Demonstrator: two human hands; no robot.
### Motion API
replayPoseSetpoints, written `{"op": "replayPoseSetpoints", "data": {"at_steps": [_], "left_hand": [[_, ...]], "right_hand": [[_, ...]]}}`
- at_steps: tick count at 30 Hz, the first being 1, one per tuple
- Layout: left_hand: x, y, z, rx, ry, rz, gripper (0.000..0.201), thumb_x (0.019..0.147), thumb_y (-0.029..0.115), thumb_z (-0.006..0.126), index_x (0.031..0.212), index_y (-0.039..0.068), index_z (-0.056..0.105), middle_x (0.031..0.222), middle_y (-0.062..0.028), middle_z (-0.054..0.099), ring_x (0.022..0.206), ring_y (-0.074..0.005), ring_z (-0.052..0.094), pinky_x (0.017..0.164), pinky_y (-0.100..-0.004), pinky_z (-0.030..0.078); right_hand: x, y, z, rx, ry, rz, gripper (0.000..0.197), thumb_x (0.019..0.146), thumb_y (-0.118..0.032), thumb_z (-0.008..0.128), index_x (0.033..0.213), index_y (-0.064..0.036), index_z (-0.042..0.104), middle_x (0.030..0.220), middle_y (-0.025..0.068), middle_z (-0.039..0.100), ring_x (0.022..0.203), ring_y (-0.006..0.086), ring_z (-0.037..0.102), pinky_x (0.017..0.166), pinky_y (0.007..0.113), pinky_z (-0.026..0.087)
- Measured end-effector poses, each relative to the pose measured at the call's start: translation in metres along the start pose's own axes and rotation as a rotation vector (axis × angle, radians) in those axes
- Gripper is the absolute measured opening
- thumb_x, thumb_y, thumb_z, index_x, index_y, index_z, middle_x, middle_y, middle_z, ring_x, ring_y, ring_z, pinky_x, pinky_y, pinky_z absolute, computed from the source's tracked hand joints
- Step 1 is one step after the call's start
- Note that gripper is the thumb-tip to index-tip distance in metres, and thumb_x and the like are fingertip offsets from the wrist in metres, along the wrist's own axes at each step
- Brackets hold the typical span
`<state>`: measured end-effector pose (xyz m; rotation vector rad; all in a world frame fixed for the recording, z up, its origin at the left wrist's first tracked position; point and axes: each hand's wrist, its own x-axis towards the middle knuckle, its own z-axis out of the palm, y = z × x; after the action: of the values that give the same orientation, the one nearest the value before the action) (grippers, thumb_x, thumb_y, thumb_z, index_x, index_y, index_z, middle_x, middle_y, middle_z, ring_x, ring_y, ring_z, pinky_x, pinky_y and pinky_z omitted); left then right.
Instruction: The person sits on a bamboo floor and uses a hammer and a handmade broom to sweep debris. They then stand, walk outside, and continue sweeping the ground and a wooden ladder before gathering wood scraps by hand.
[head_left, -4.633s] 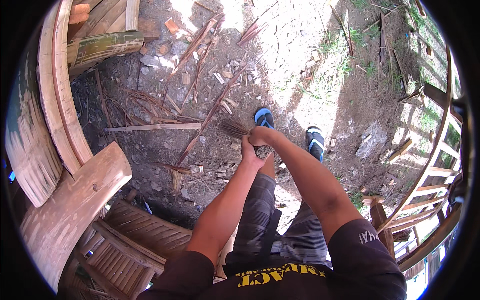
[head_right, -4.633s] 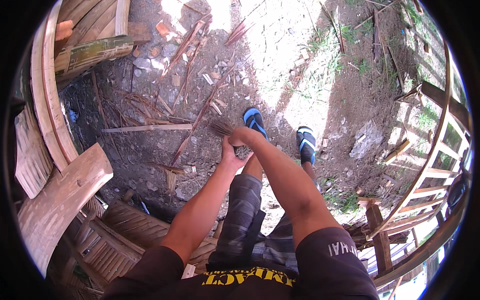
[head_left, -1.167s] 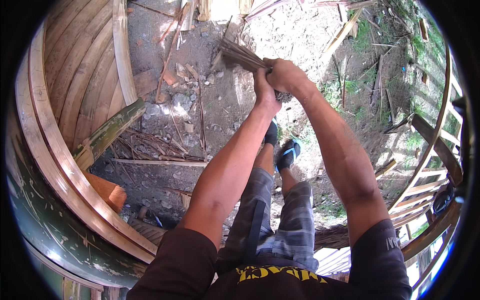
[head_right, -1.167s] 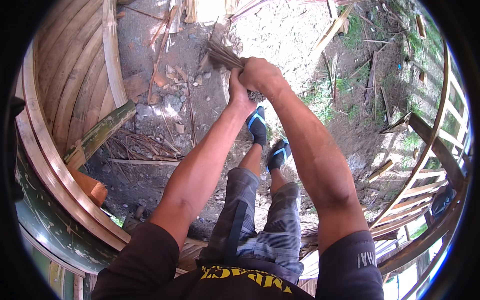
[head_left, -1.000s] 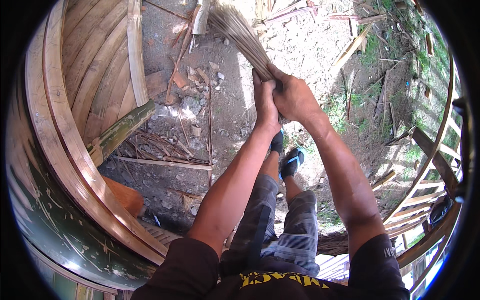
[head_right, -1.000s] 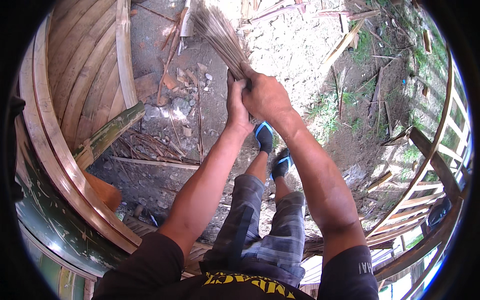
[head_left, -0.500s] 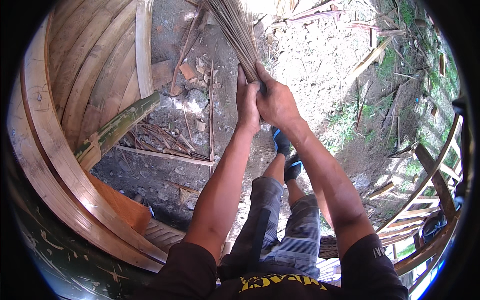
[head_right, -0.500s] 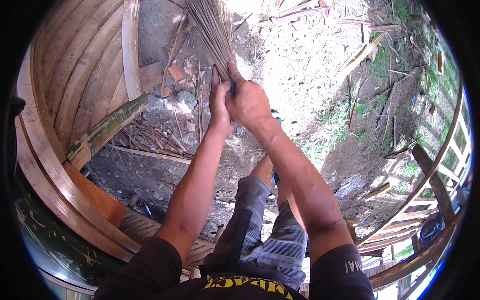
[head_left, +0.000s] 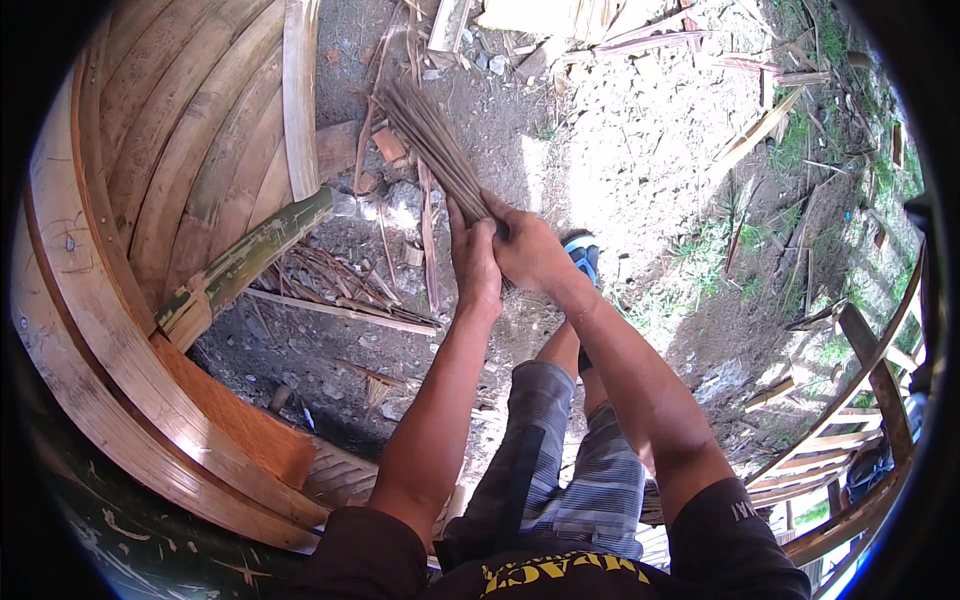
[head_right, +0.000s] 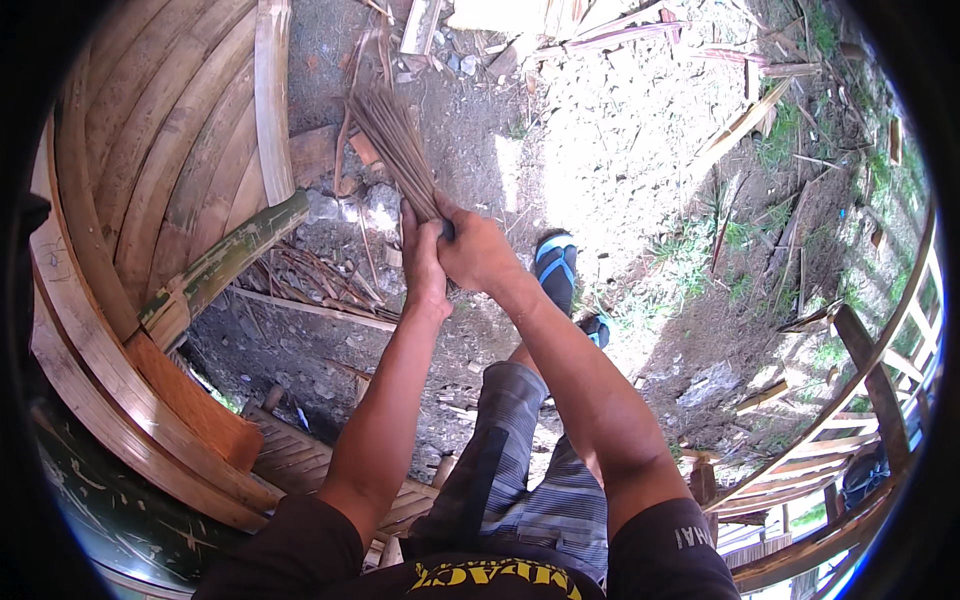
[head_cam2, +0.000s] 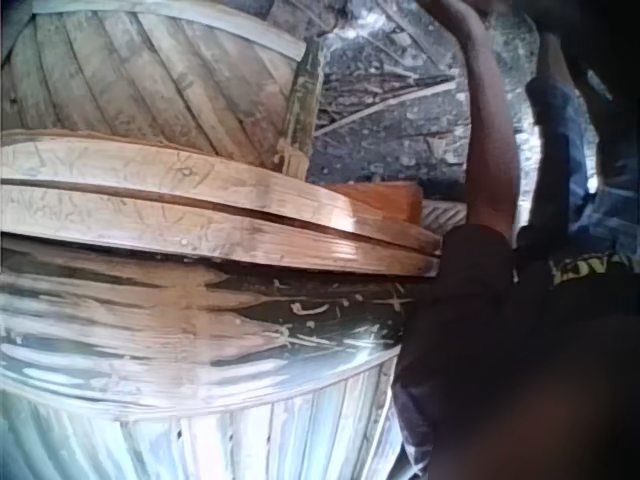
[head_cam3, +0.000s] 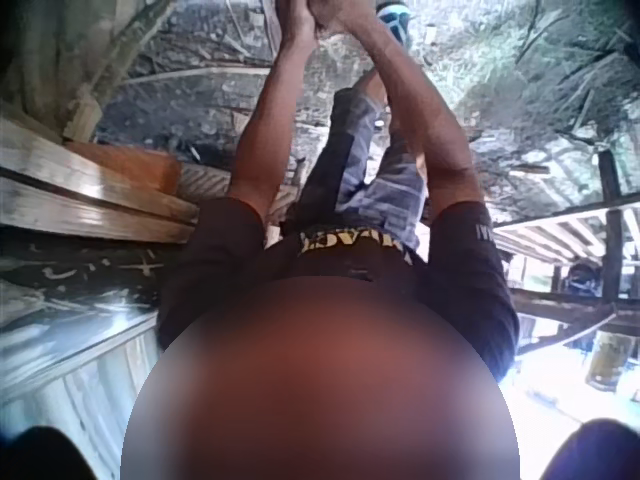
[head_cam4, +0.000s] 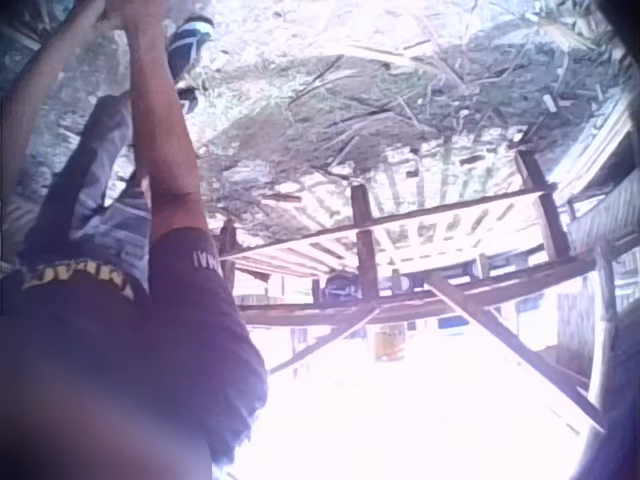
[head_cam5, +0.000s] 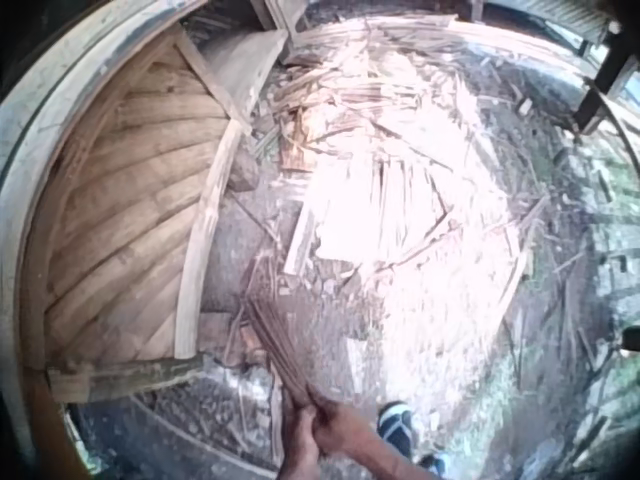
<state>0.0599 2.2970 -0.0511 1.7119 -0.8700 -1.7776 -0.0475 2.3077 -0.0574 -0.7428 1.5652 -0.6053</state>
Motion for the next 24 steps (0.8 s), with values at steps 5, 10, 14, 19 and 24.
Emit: {"op": "replayPoseSetpoints", "data": {"at_steps": [5,10,14,19,24], "left_hand": [[0.063,0.008,-0.01,-0.038,0.199,-0.42,0.064,0.092,0.023,0.051,0.153,0.011,0.035,0.145,-0.0117,0.05,0.13,-0.0242,0.052,0.106,-0.0365,0.045],[0.101,0.033,0.019,0.069,-0.214,-0.007,0.068,0.096,0.028,0.05,0.157,0.005,0.031,0.154,-0.0128,0.043,0.136,-0.0252,0.047,0.114,-0.034,0.037],[0.024,0.037,0.039,0.026,-0.153,0.167,0.077,0.095,0.022,0.046,0.164,0.01,0.015,0.158,-0.0112,0.038,0.139,-0.0249,0.045,0.116,-0.0374,0.035],[0.029,0.015,0.106,-0.219,-0.018,-0.535,0.074,0.095,0.03,0.046,0.162,0.023,0.015,0.143,-0.0106,0.049,0.125,-0.0232,0.056,0.102,-0.0397,0.048],[0.072,0.036,0.166,-0.234,-0.366,0.007,0.053,0.095,0.033,0.052,0.144,0.013,0.045,0.125,-0.009,0.061,0.112,-0.0213,0.062,0.093,-0.0384,0.052]], "right_hand": [[0.068,-0.02,-0.002,-0.075,-0.297,0.035,0.056,0.087,-0.028,0.061,0.14,-0.0108,0.059,0.112,0.0274,0.071,0.108,0.0412,0.068,0.092,0.045,0.054],[0.07,-0.02,-0.023,0.022,0.259,-0.026,0.06,0.091,-0.022,0.058,0.149,-0.0124,0.05,0.111,0.0269,0.071,0.102,0.0414,0.071,0.088,0.042,0.056],[0.001,-0.018,-0.037,0.024,0.133,-0.082,0.063,0.091,-0.021,0.058,0.151,-0.0104,0.047,0.11,0.0311,0.07,0.106,0.0411,0.07,0.091,0.044,0.054],[0.021,-0.026,-0.115,-0.281,-0.178,0.115,0.049,0.089,-0.019,0.057,0.136,-0.0123,0.063,0.108,0.0262,0.072,0.1,0.0373,0.071,0.091,0.043,0.054],[0.013,-0.032,-0.174,-0.313,0.308,-0.106,0.06,0.091,-0.021,0.056,0.149,-0.0078,0.048,0.1,0.0295,0.071,0.093,0.0417,0.072,0.084,0.046,0.057]]}}
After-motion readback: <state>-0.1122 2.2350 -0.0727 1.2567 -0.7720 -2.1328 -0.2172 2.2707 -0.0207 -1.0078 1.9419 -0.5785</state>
